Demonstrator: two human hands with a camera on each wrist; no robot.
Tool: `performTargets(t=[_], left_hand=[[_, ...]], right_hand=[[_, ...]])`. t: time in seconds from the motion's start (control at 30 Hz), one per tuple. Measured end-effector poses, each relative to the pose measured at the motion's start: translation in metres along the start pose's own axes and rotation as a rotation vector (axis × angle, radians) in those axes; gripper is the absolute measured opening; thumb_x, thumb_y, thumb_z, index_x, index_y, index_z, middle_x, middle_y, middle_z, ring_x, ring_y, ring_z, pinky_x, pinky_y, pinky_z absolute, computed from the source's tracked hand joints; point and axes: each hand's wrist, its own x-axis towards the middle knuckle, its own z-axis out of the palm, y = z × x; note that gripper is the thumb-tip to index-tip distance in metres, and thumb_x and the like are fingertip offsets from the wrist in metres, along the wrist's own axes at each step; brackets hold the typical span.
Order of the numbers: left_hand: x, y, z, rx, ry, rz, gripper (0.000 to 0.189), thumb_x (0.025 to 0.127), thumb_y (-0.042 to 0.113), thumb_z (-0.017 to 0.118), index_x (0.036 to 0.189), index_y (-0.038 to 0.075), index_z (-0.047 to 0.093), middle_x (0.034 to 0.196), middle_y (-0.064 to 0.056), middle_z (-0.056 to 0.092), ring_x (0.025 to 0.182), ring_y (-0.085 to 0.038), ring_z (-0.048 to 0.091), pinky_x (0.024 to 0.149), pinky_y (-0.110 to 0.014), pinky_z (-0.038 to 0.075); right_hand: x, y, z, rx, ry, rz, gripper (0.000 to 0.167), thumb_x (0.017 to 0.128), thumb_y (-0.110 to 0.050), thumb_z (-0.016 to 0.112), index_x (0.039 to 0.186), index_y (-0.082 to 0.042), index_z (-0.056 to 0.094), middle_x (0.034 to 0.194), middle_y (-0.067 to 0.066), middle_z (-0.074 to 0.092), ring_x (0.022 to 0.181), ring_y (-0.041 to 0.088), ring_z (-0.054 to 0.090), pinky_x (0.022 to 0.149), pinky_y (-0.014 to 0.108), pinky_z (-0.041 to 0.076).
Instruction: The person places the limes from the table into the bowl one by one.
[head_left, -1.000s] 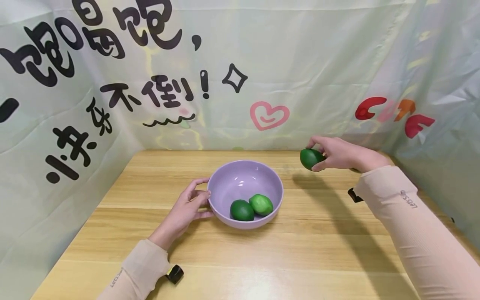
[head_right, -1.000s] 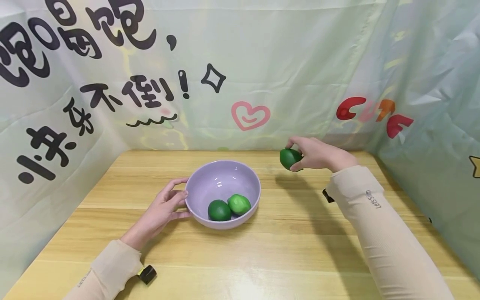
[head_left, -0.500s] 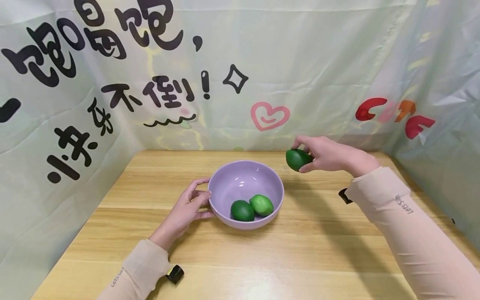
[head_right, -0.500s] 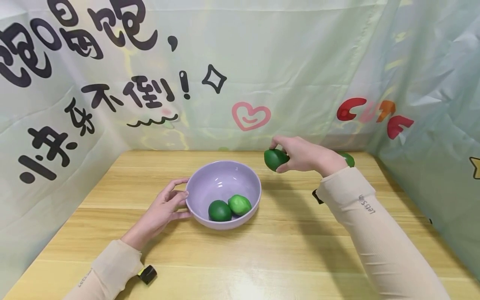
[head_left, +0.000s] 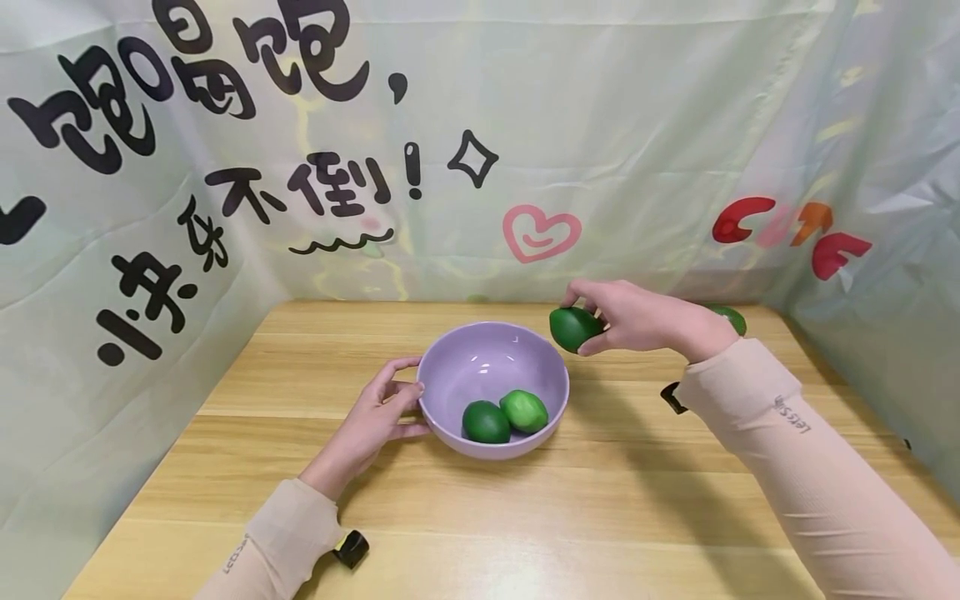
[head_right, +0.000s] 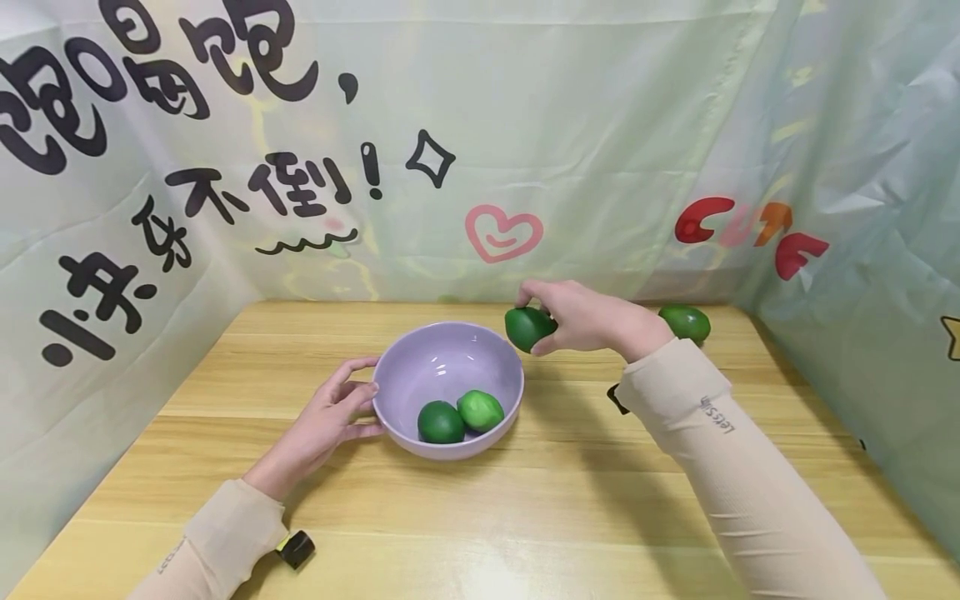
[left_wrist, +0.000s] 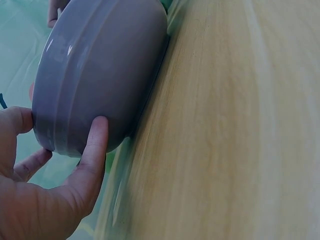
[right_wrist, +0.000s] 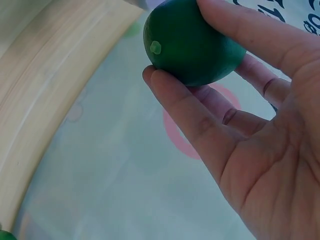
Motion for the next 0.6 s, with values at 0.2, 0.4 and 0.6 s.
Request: performTargets(t=[0.2,0.4,0.6], left_hand=[[0.000,0.000,0.000,-0.002,0.001,-0.002,0.049,0.111,0.017,0.056,0.159,0.023,0.045,0.141,-0.027,0.049,0.114,-0.034,0.070,0.095,-0.047,0.069],[0.000,0.001,0.000,-0.001,0.004,-0.006,0.049,0.111,0.016,0.056,0.158,0.024,0.046,0.141,-0.027,0.050,0.113,-0.034,0.070,0.095,-0.047,0.069],[0.000,0.001,0.000,-0.002,0.006,-0.008,0.049,0.111,0.016,0.056,0.158,0.024,0.046,0.141,-0.026,0.050,0.114,-0.035,0.070,0.095,-0.047,0.069]], right_hand=[[0.005,-0.006,0.004,-0.003,-0.014,-0.020,0.051,0.087,-0.012,0.091,0.127,-0.009,0.060,0.113,0.014,0.074,0.098,0.029,0.074,0.094,0.051,0.065],[0.011,-0.008,0.009,-0.018,-0.016,-0.047,0.051,0.086,-0.011,0.091,0.127,-0.009,0.060,0.110,0.013,0.075,0.097,0.028,0.073,0.095,0.050,0.065],[0.015,-0.012,0.015,-0.032,-0.031,-0.069,0.051,0.086,-0.010,0.091,0.127,-0.008,0.060,0.110,0.012,0.075,0.099,0.029,0.073,0.095,0.049,0.064]])
